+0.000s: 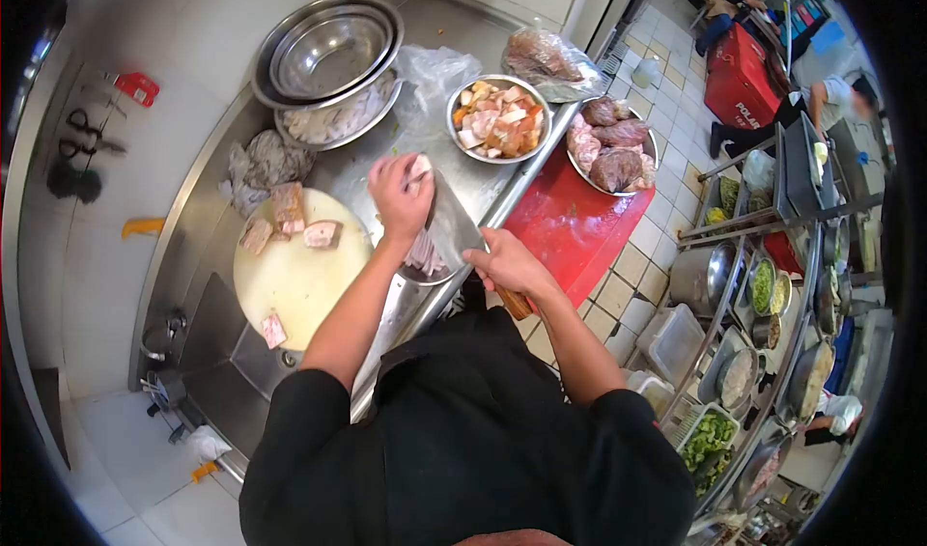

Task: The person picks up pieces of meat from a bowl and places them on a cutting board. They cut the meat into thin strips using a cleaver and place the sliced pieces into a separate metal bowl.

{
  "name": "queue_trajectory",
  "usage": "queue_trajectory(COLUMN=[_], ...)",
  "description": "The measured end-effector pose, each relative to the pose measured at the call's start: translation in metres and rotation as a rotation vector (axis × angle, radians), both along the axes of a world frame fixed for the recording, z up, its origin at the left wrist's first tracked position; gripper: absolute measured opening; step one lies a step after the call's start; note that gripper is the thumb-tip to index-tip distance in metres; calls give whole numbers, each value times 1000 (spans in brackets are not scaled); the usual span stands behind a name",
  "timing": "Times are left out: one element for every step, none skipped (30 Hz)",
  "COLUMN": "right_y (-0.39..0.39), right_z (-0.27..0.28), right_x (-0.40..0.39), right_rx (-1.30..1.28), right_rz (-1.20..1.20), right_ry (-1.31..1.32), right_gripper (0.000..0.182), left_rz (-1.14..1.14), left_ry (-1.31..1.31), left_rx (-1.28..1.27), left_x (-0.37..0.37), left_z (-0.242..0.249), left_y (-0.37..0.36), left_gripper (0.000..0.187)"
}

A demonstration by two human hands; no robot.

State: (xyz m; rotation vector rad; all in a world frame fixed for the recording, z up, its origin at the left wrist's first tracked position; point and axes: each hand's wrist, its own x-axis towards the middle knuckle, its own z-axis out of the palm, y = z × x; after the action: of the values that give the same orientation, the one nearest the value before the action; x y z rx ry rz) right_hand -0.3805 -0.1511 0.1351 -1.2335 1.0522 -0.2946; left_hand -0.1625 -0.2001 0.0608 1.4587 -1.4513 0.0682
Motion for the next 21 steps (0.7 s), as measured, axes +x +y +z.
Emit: queue_trajectory(right_y=[-12, -25, -39, -54, -66, -77, -85, -88, -87, -81, -72, -60, -48, -35, -22, -9, 2, 11, 14, 18, 18], right_z=[2, 2, -1, -7, -11, -12, -18, -28, -35, -40, -44, -49, -52, -55, -59, -64, -71, -77, -69, -69, -65], right_x=[-9, -15, -20, -24, -29, -35, -44, -52, -60, -70, -80, -87, -95, -100, -104, -105, -108, -108, -105, -102, -98], right_rx=[-37, -98, -110, -121, -132, -125, -131, -137, -138, -148, -125, -99, -70, -47, -21, 16, -2, -18, -17, -29, 5], right_rz=[-69, -124, -186, -249, -311, -365, -413, -459, -501, -522, -567, -603, -631, -664, -683, -682, -677, -655, -595, -538, -472], right_ry=[7, 31, 15, 1, -13, 4, 12, 18, 25, 33, 23, 13, 5, -9, -23, -38, -38, -47, 11, 54, -4], right_gripper=[30, 31, 31, 31, 32, 29, 27, 26, 24, 22, 20, 18, 16, 17, 17, 18, 19, 21, 21, 20, 18], left_rz=[-56, -91, -126, -161, -171, -180, -186, -176, -180, -179, -172, -178, -201, -214, -210, -257, -281, -356, -413, -356, -312], left_ry=[4, 25, 49, 74, 91, 110, 126, 121, 22, -74, -166, -178, -155, -135, -117, -111, -108, 7, 120, 107, 91], left_rx=[-26, -27, -29, -29, 13, 55, 95, 218, 329, 444, 563, 530, 430, 334, 241, 226, 223, 225, 211, 221, 225], left_x=[-11, -22, -33, -45, -56, -66, -74, -77, -79, -80, -81, -83, -85, -84, -80, -75, -66, -56, -42, -27, -9], left_z=[4, 5, 5, 2, -3, -11, -22, -42, -52, -60, -69, -69, -73, -77, -82, -72, -53, -42, -34, -33, -29], left_y=[-30, -61, -92, -122, -150, -177, -203, -226, -239, -247, -251, -251, -253, -253, -245, -227, -201, -170, -135, -97, -60], left_gripper=[36, 34, 33, 32, 31, 30, 29, 30, 31, 33, 35, 39, 38, 37, 36, 34, 33, 32, 33, 31, 30])
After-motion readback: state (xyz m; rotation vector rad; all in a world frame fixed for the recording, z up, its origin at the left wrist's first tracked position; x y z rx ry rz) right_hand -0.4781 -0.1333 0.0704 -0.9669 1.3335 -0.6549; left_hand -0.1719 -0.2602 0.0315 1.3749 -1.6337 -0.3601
